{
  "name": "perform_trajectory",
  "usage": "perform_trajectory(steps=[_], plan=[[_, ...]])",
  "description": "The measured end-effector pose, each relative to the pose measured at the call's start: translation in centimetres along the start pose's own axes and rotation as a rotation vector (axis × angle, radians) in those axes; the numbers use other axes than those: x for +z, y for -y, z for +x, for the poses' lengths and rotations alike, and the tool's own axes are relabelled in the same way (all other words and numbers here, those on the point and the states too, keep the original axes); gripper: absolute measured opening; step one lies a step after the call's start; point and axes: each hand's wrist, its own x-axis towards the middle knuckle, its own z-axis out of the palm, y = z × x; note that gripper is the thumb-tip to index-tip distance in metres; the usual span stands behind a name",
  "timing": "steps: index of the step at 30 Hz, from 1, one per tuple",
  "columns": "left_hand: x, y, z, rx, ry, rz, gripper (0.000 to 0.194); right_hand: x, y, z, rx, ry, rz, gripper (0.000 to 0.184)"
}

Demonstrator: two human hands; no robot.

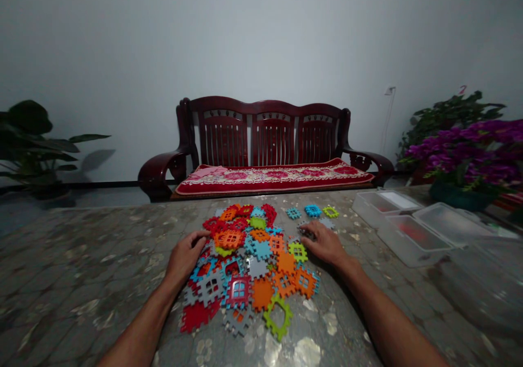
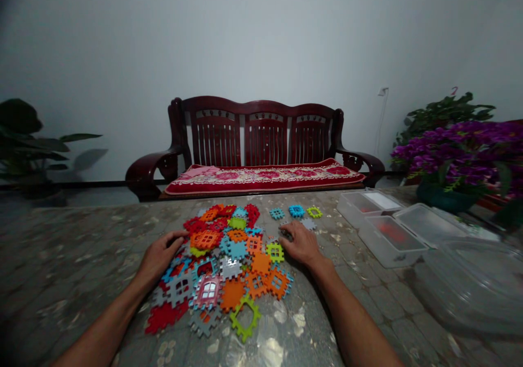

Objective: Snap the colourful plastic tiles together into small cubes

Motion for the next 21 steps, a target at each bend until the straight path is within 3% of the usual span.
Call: perform_trajectory(steps=[3, 12, 16, 21], plan=[[0.1, 0.0, 0.0, -0.011, -0.006, -0.014, 0.032, -0.1, 0.7, -0.1, -0.002, 0.082, -0.043, 0.035], [0.0, 0.1, 0.0, 0.001, -0.001, -0.003, 0.034, 0.8, 0.6, 0.5, 0.051, 0.155, 0.013, 0.027], [0.1, 0.4, 0.1, 0.008, 0.002, -0.011, 0.035, 1.0, 0.4, 0.7, 0.092, 0.107, 0.105, 0.020], [0.1, 0.6, 0.1, 0.020, -0.004, 0.004, 0.033, 0.4, -0.3, 1.0, 0.079, -0.069, 0.227, 0.019]])
